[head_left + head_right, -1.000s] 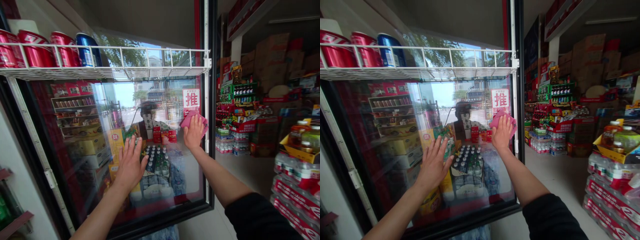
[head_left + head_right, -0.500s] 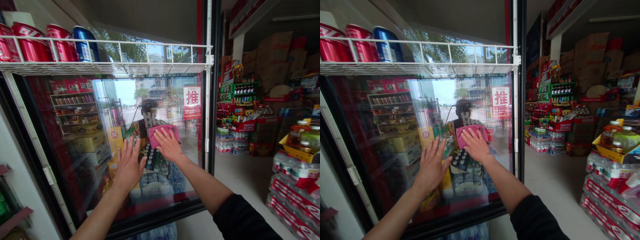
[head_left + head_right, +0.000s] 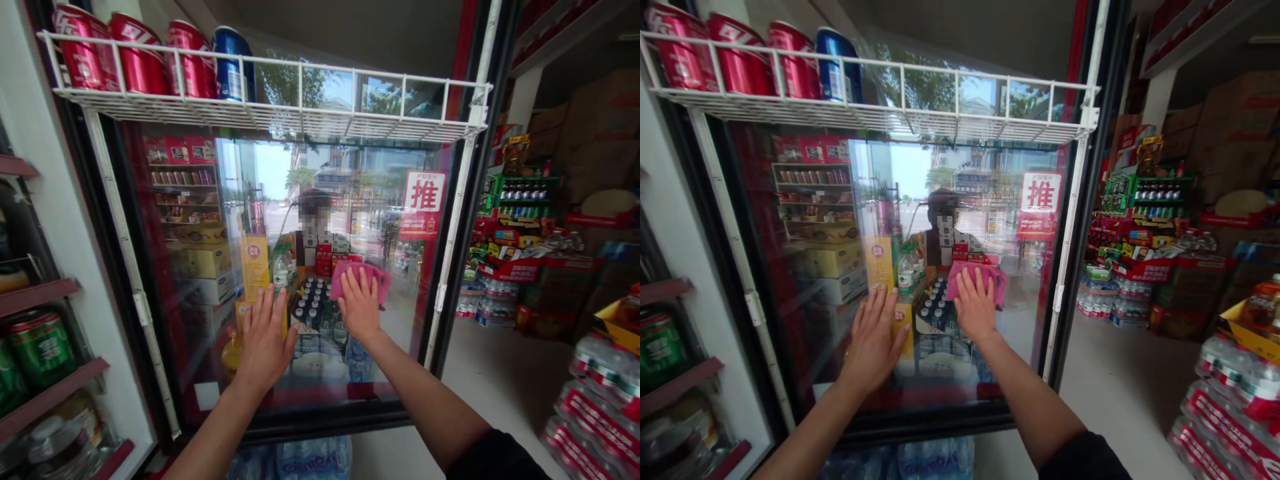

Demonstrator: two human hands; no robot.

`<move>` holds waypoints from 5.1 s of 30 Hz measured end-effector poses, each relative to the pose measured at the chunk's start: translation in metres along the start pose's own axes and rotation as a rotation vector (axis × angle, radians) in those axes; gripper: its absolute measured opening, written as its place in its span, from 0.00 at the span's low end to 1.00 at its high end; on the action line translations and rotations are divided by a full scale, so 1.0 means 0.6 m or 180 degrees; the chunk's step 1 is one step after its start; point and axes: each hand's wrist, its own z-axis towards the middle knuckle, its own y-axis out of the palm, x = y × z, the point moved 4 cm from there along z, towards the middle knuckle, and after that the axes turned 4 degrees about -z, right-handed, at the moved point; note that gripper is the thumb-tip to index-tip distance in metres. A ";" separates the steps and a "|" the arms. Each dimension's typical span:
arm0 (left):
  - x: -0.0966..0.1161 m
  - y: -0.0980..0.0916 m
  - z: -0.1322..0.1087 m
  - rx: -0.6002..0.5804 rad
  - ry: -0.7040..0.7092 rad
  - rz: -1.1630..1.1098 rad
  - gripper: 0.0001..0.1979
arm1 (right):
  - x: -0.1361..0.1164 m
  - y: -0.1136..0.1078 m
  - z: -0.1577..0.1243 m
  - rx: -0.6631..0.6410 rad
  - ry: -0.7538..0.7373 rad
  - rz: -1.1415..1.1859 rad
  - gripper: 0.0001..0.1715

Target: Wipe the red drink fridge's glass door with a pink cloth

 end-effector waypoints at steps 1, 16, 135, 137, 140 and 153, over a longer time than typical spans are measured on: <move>-0.008 -0.001 -0.005 -0.0002 -0.0079 0.0001 0.36 | -0.031 0.005 0.009 -0.0103 -0.0153 0.0068 0.37; -0.063 -0.031 -0.070 -0.0202 -0.0651 0.0091 0.37 | -0.125 -0.001 0.059 -0.0522 -0.2106 0.0322 0.40; -0.114 -0.029 -0.132 -0.0245 -0.0933 -0.0079 0.39 | -0.306 0.082 0.034 -0.0394 -0.2846 -0.0133 0.37; -0.110 -0.024 -0.131 -0.0301 -0.0947 -0.0044 0.39 | -0.309 0.081 0.038 -0.0402 -0.2894 -0.0196 0.37; -0.097 -0.013 -0.131 -0.0369 -0.0903 -0.0060 0.40 | -0.273 0.071 0.029 -0.0422 -0.2962 -0.0271 0.38; -0.021 0.027 -0.121 -0.0507 -0.0500 -0.0256 0.41 | 0.027 0.031 -0.063 -0.0430 -0.1728 0.0024 0.43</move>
